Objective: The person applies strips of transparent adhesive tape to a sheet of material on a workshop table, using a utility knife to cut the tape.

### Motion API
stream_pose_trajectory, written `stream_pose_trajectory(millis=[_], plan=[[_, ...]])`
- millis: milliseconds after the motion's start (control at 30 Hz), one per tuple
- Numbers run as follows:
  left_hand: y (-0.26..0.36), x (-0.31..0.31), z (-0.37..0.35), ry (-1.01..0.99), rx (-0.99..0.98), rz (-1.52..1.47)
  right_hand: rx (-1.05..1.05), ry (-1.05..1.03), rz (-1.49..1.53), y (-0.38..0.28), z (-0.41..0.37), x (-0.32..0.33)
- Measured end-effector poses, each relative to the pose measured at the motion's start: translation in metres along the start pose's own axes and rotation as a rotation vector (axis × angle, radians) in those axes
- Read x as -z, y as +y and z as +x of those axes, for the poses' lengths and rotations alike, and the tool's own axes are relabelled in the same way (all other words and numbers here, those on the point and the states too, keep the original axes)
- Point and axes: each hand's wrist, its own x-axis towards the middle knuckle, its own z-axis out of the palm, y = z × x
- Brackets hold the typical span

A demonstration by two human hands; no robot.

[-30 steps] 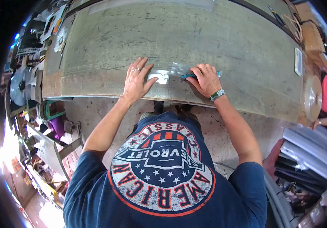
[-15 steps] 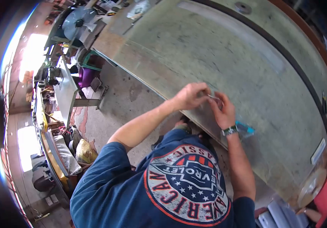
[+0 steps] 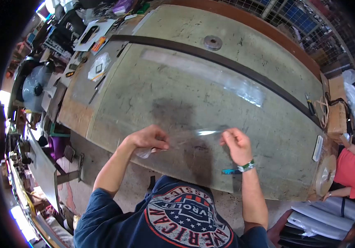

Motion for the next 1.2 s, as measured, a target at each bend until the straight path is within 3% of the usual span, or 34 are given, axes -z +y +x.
stream_pose_trajectory(millis=[167,267,367,433,500,567,667,767,900,1033,1100,1200], plan=[[-0.025,0.093,-0.028,0.157,0.179,0.119,-0.091,0.389,-0.055,0.030,0.027,0.090],[-0.022,0.155,-0.031,0.258,0.217,0.151,-0.151,0.495,-0.098,0.063,0.029,0.154],[-0.007,0.217,-0.012,0.381,0.094,0.222,-0.217,0.558,-0.125,0.068,0.048,0.176],[-0.025,0.272,0.021,0.500,-0.096,0.266,-0.200,0.652,-0.123,0.067,0.073,0.181],[-0.005,0.300,0.055,0.696,-0.181,0.376,-0.197,0.701,-0.099,0.065,0.108,0.181],[0.017,0.316,0.083,0.870,-0.092,0.421,-0.181,0.678,-0.096,0.072,0.143,0.182],[0.007,0.340,0.117,1.061,-0.132,0.463,-0.200,0.691,-0.302,0.081,0.184,0.176],[-0.018,0.350,0.145,1.191,-0.333,0.572,-0.177,0.727,-0.336,0.100,0.206,0.178],[-0.021,0.332,0.160,1.397,-0.357,0.770,-0.204,0.742,-0.311,0.116,0.210,0.175],[-0.032,0.341,0.163,1.423,-0.357,0.551,-0.278,0.828,-0.210,0.101,0.209,0.164],[-0.033,0.342,0.161,1.423,-0.366,0.329,-0.217,0.896,-0.264,0.107,0.201,0.168],[-0.061,0.371,0.152,1.471,-0.495,0.225,-0.127,0.945,-0.234,0.109,0.179,0.176]])
